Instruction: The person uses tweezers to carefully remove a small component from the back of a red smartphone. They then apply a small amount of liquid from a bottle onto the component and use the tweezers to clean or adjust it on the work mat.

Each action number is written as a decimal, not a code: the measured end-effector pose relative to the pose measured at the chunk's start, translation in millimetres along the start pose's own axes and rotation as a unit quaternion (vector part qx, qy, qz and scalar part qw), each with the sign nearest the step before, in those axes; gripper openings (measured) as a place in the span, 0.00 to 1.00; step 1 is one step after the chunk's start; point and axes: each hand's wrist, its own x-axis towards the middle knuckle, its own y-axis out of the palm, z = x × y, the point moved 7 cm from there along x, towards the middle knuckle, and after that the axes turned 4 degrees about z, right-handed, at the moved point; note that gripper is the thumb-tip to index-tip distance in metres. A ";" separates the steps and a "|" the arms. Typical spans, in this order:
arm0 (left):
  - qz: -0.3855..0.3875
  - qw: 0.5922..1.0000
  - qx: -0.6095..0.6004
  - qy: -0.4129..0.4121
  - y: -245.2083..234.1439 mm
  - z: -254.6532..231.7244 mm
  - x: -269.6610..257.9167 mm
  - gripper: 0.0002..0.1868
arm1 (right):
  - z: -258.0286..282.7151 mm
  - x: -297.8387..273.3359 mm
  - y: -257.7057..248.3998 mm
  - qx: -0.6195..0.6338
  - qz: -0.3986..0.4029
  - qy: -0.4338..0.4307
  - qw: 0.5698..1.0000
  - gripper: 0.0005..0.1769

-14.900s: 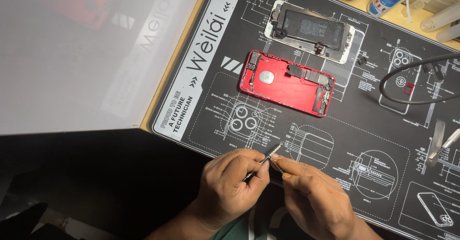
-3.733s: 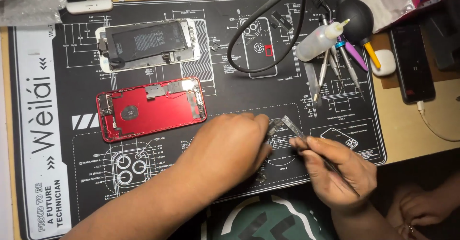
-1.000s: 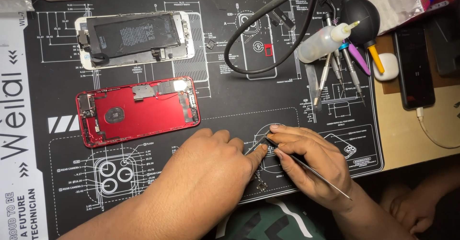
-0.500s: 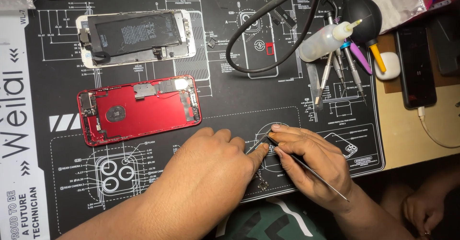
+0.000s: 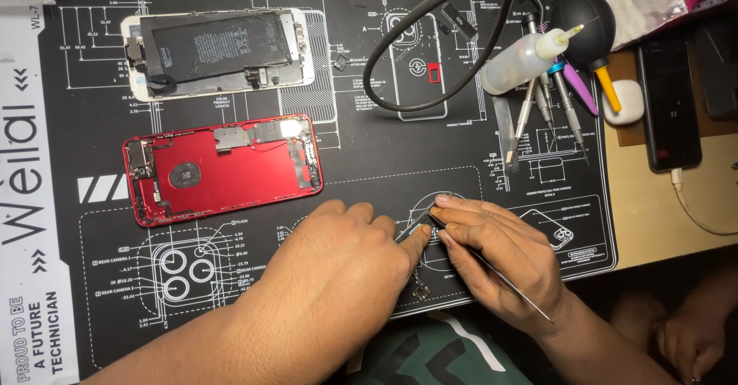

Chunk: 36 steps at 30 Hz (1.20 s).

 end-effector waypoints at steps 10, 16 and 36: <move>-0.001 1.000 0.011 -0.015 4.4 -0.3 1.6 0.29 | -0.4 -1.5 0.9 -0.013 -0.001 -0.001 1.000 0.01; -0.017 1.000 0.014 -0.012 3.9 1.6 1.7 0.18 | -6.3 -6.0 -0.1 0.013 -0.009 0.021 1.000 0.03; 0.011 1.000 0.002 -0.007 2.2 1.8 2.4 0.45 | -17.8 -2.3 -1.2 0.057 -0.009 0.091 0.994 0.04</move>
